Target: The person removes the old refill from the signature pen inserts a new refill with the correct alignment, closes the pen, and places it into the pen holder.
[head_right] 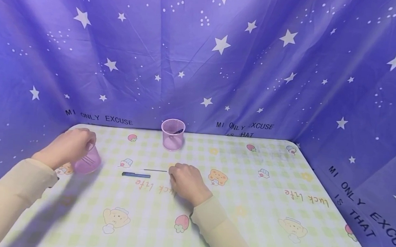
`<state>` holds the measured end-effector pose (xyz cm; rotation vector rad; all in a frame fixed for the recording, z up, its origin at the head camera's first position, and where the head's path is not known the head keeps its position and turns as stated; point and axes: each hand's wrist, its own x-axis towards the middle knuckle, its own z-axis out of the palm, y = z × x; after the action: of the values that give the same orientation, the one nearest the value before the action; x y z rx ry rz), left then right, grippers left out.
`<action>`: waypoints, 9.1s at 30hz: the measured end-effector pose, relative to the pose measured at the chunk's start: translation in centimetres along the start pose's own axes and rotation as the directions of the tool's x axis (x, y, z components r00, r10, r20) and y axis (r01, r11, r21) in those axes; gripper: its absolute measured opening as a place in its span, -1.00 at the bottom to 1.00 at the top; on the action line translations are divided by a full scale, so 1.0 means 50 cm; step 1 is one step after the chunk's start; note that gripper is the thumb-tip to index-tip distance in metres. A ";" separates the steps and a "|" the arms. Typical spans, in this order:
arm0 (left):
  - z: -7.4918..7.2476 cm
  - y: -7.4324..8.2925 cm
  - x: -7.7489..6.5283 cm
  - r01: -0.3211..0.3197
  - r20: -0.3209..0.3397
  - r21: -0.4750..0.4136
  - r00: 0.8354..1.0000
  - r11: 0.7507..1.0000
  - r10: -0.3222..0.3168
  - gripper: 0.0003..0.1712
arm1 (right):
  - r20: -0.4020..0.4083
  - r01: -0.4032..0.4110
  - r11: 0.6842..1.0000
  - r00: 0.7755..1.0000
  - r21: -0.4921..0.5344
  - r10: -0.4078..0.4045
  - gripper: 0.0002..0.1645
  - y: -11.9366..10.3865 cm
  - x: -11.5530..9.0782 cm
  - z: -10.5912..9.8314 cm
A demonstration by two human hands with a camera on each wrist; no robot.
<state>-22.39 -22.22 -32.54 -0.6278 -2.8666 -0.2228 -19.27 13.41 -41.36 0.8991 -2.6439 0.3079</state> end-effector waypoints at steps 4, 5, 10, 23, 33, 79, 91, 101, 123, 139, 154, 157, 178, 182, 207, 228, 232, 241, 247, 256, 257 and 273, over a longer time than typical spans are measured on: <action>-0.002 -0.014 -0.001 0.009 0.019 -0.008 1.000 1.000 -0.009 -0.86 | 0.000 0.000 1.000 1.000 0.001 0.000 -0.80 0.000 0.000 0.000; -0.002 -0.017 0.000 0.013 0.026 -0.013 1.000 1.000 -0.012 -0.86 | 0.001 0.000 1.000 1.000 0.001 0.000 -0.80 0.000 0.000 0.000; 0.000 -0.026 0.003 0.038 0.073 -0.031 0.997 0.999 -0.036 -0.80 | 0.003 -0.001 1.000 1.000 0.003 0.001 -0.80 0.000 0.000 0.000; 0.013 -0.040 0.007 0.079 0.185 -0.024 0.980 0.997 -0.073 -0.61 | 0.010 -0.004 1.000 1.000 0.001 0.004 -0.80 -0.001 0.000 0.001; 0.016 -0.055 0.011 0.066 0.223 0.004 0.973 0.998 -0.065 -0.59 | 0.016 -0.003 1.000 1.000 -0.002 0.003 -0.81 -0.003 0.000 -0.001; 0.012 -0.061 0.030 0.019 0.348 0.114 0.936 0.993 -0.058 -0.82 | 0.029 -0.007 1.000 1.000 -0.009 0.007 -0.83 -0.006 -0.001 -0.004; 0.014 -0.060 0.029 -0.005 0.296 0.154 0.954 0.988 -0.041 -0.81 | 0.019 0.001 1.000 1.000 -0.010 -0.001 -0.84 -0.007 0.000 -0.004; 0.001 -0.051 0.026 -0.005 0.261 0.188 0.964 0.982 -0.045 -0.88 | 0.014 0.005 1.000 1.000 -0.013 -0.005 -0.83 -0.007 0.000 -0.003; -0.004 -0.034 0.006 0.051 0.193 0.261 0.976 0.964 -0.104 -0.63 | 0.020 0.005 1.000 1.000 0.000 -0.005 -0.82 -0.004 -0.001 -0.001; -0.006 -0.026 -0.011 0.115 0.138 0.239 0.979 0.964 -0.151 -0.90 | 0.001 0.013 1.000 1.000 -0.010 -0.013 -0.81 -0.006 0.000 -0.004; -0.021 -0.044 -0.034 0.120 0.089 0.203 0.986 0.972 -0.140 -0.74 | 0.002 0.005 1.000 1.000 -0.006 -0.005 -0.82 -0.006 0.000 -0.005; -0.026 -0.046 -0.035 0.127 0.090 0.189 0.985 0.974 -0.146 -0.78 | 0.000 0.000 1.000 1.000 -0.003 0.000 -0.82 -0.005 0.000 -0.006; -0.033 -0.054 -0.045 0.199 0.017 0.111 0.979 0.974 -0.202 -0.85 | 0.007 0.009 1.000 1.000 -0.008 -0.009 -0.81 -0.004 0.002 -0.004; -0.035 -0.046 -0.041 0.206 0.011 0.088 0.978 0.974 -0.208 -0.80 | 0.007 0.009 1.000 1.000 -0.013 -0.009 -0.81 -0.004 0.001 -0.003; -0.046 0.023 -0.039 0.157 -0.062 0.050 0.986 0.986 -0.154 -0.92 | 0.028 -0.004 1.000 1.000 -0.006 0.004 -0.80 -0.004 0.002 -0.002; -0.029 0.080 -0.042 0.031 -0.130 0.019 0.991 0.999 -0.028 -0.84 | 0.015 0.010 1.000 1.000 -0.013 -0.010 -0.80 -0.004 0.001 -0.004; -0.023 0.089 -0.041 0.014 -0.155 -0.013 0.988 1.000 -0.016 -0.77 | 0.010 0.011 1.000 1.000 -0.007 -0.011 -0.80 -0.004 0.001 -0.005; -0.008 0.103 -0.040 -0.071 -0.189 -0.081 0.981 0.994 0.054 -0.72 | 0.009 0.012 1.000 1.000 -0.006 -0.012 -0.80 -0.003 0.000 -0.005; 0.009 0.111 -0.036 -0.109 -0.172 -0.119 0.981 0.987 0.088 -0.72 | 0.006 0.012 1.000 1.000 -0.008 -0.012 -0.81 -0.003 0.000 -0.005; 0.028 0.130 -0.029 -0.119 -0.168 -0.150 0.981 0.982 0.093 -0.70 | 0.001 0.014 1.000 1.000 -0.012 -0.014 -0.79 -0.003 0.000 -0.005; 0.030 0.131 -0.028 -0.117 -0.164 -0.155 0.982 0.981 0.092 -0.70 | 0.001 0.014 1.000 1.000 -0.011 -0.014 -0.79 -0.003 0.000 -0.006; 0.043 0.146 -0.015 -0.115 -0.144 -0.193 0.986 0.974 0.088 -0.69 | 0.012 0.007 1.000 1.000 -0.011 -0.006 -0.81 -0.005 0.000 -0.007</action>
<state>-18.93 -15.56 -34.04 -0.7630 -2.6940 -0.5234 -19.03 13.36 -41.01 0.9087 -2.6506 0.2875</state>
